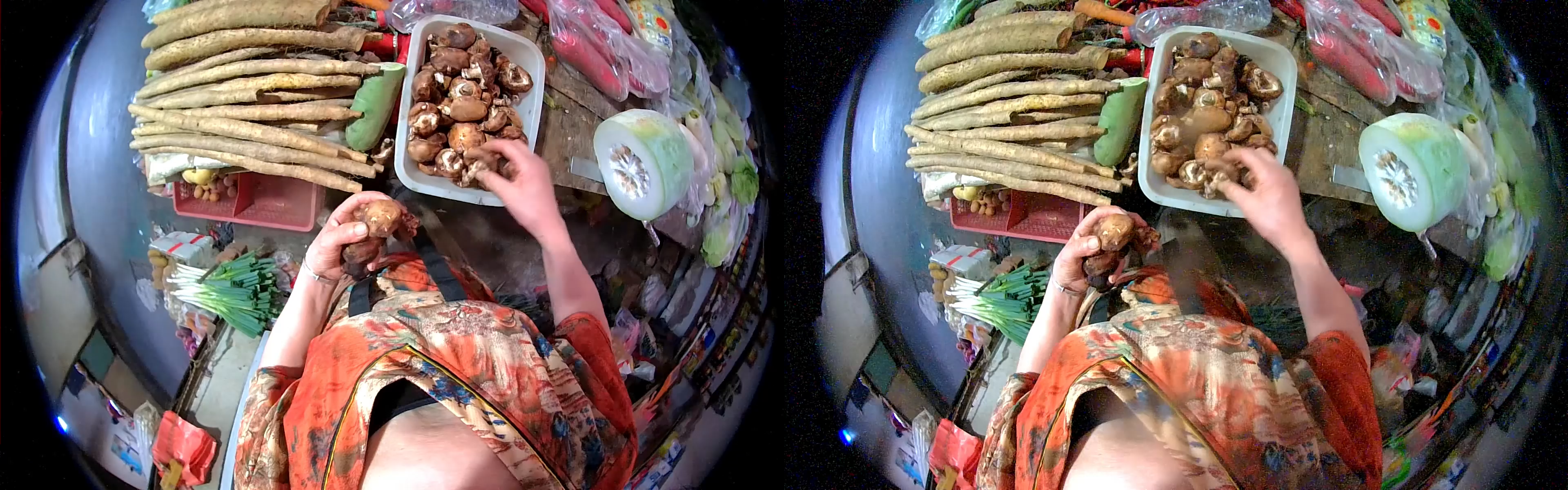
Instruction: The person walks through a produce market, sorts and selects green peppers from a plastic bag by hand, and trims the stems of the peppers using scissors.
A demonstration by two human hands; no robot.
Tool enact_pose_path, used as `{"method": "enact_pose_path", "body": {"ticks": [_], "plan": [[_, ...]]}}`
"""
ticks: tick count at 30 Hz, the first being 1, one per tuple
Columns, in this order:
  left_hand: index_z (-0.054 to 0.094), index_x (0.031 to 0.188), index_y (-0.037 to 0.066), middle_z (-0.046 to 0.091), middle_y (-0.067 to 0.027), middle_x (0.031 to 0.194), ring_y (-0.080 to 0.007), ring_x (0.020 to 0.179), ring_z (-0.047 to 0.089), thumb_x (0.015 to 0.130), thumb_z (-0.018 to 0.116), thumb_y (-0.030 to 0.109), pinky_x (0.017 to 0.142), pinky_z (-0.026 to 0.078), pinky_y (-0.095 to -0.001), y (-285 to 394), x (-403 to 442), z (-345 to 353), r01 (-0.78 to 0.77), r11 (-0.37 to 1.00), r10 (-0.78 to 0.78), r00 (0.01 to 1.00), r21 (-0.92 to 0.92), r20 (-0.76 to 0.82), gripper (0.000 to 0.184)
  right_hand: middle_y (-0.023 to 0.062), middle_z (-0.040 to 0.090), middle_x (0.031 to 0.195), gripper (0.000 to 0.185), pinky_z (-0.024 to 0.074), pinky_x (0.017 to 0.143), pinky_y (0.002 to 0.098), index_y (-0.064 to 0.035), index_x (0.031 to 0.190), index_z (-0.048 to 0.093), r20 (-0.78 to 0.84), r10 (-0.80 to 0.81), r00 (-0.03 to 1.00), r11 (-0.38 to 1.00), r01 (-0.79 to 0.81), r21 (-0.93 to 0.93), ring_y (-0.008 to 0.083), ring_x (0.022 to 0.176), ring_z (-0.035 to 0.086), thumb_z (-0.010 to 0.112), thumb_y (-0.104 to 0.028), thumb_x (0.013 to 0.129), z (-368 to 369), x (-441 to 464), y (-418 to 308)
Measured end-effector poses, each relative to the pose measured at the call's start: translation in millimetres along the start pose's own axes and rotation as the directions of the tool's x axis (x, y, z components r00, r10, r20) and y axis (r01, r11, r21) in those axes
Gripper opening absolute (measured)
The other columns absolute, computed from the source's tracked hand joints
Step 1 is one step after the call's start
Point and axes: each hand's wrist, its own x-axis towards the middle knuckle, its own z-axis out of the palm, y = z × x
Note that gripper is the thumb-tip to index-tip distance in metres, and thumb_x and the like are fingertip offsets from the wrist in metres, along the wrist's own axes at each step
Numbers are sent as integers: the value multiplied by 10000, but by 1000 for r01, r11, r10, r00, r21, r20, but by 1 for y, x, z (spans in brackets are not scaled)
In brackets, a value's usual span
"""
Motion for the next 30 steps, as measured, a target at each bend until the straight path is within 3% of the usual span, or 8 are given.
{"method": "enact_pose_path", "body": {"ticks": [2,3,8,11,13,15,23,30], "plan": [[517,1178,42,530,-243,1174,-356,953,621,695,711,258,438,545,-309,-3,-6,1,2,1000,-2,1000,-13,-26,563,40,653,1004,363,465,823,271,-52,1082,622,-87,-15,996,908,50,415,129,944,583,750,-170,763,-12,6,6],[517,1173,40,532,-243,1171,-347,938,625,693,712,258,437,545,-305,-7,-12,1,11,1000,-12,999,-27,-37,562,36,647,944,361,473,780,252,-38,1086,615,-75,98,992,936,-66,346,116,880,584,744,-159,771,-23,-8,6],[513,1166,26,532,-251,1163,-308,798,644,704,698,251,443,548,-302,0,-15,-5,-7,1000,8,1000,4,-29,546,36,624,874,304,463,707,240,-8,1080,608,-302,29,953,949,69,308,101,792,560,695,-132,817,-25,1,-1],[510,1169,26,533,-251,1160,-307,763,646,703,696,252,435,537,-299,0,-21,-6,-11,1000,11,1000,3,-19,550,33,629,890,279,458,699,238,-26,1081,609,-306,-11,952,946,110,307,98,776,553,669,-137,832,-14,-6,1],[509,1172,27,534,-251,1158,-306,753,646,702,697,253,431,531,-298,3,-23,-9,-20,1000,20,1000,8,-1,554,68,625,964,278,482,713,329,-70,1067,604,-238,-188,953,979,164,-117,176,799,601,667,-195,827,-8,-17,2],[508,1177,35,536,-246,1154,-301,755,644,701,696,260,425,524,-297,5,-26,-11,-23,999,23,1000,26,2,559,106,602,1001,310,486,751,365,-61,1072,594,-99,-38,994,942,3,-335,256,881,613,668,-229,822,1,-31,-9],[521,1171,44,551,-228,1143,-314,892,633,694,701,266,444,537,-295,8,-34,-8,-23,999,23,1000,37,-7,555,121,555,1047,404,473,813,391,-70,1141,563,-244,-196,950,970,150,-192,295,975,580,700,-225,793,15,-18,-31],[529,1163,38,556,-232,1143,-261,698,644,692,702,254,445,534,-281,10,-49,-14,-41,998,43,998,39,-43,546,123,497,963,366,458,808,372,-85,1052,624,-133,-422,897,773,280,-569,283,921,535,735,-251,745,43,17,-39]]}}
